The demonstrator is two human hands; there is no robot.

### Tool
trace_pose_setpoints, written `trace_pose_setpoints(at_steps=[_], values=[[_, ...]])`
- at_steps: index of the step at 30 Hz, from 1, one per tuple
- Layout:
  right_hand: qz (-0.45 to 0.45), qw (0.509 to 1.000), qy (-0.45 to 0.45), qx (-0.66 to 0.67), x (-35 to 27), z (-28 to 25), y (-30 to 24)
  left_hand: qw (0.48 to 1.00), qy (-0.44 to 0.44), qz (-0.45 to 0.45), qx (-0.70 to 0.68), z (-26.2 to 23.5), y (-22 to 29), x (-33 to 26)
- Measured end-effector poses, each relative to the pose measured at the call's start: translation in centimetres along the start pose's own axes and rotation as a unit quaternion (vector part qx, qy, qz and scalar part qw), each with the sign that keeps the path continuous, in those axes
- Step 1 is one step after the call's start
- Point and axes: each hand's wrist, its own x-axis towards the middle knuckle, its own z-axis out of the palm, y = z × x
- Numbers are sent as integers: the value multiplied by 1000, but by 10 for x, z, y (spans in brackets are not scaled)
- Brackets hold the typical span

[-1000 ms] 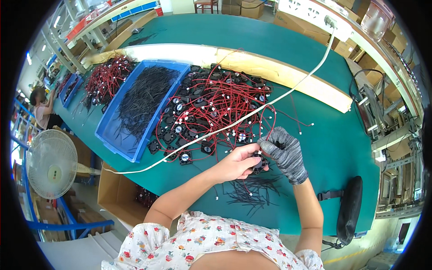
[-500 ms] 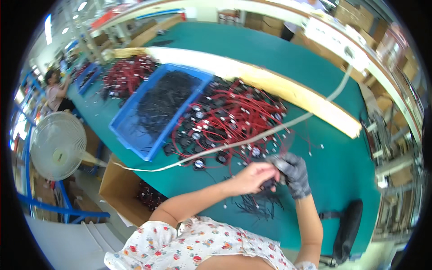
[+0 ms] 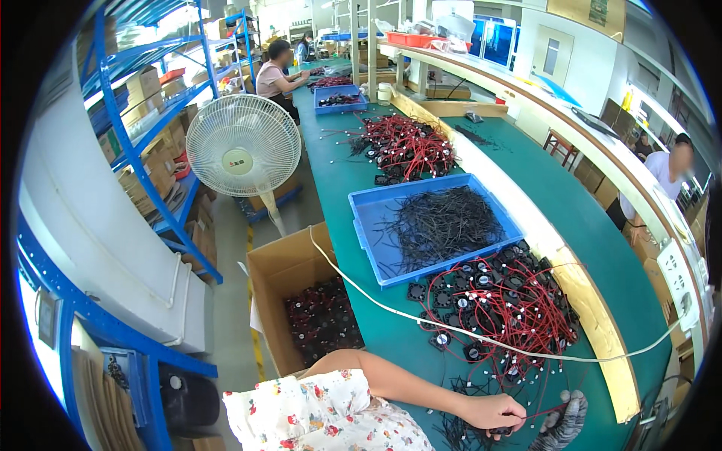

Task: The person assembles small electronic components by hand at a factory workstation. They repeatedly pick up black circular parts and red wires, connect them, and place the finished units into a cardboard box.

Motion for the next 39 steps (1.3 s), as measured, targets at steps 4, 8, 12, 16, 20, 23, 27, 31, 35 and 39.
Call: trace_pose_setpoints(at_steps=[4, 8, 12, 16, 20, 23, 27, 31, 35, 39], values=[[-35, 999, 12, -7, -3, -5, -3, 1000, 5, 18, -16, 2, 11, 1], [-102, 984, 51, -136, -7, 10, -7, 999, 23, 15, -20, 5, -1, 0], [-89, 989, 28, -112, 2, -1, 5, 999, 33, -2, -21, 4, -1, 0], [-41, 995, -2, -88, 3, 0, 2, 999, 27, -26, -23, 1, -1, 0], [-262, 950, -40, -168, 12, -16, 30, 999, 12, -33, -38, -2, 3, -1], [-63, 995, -11, -73, 3, 3, 3, 997, 7, -40, -70, -1, -3, 1], [-12, 1000, -5, -24, 1, 8, -2, 993, 10, -22, -115, 0, -3, -1], [60, 996, -51, 46, 7, -9, 13, 995, 22, -47, -91, 2, -3, 1], [115, 990, -74, -28, 2, 6, 6, 996, 54, -38, -67, -4, -4, -2], [66, 989, -113, -67, 7, 0, 19, 994, 30, -36, -96, -6, -3, 1]])
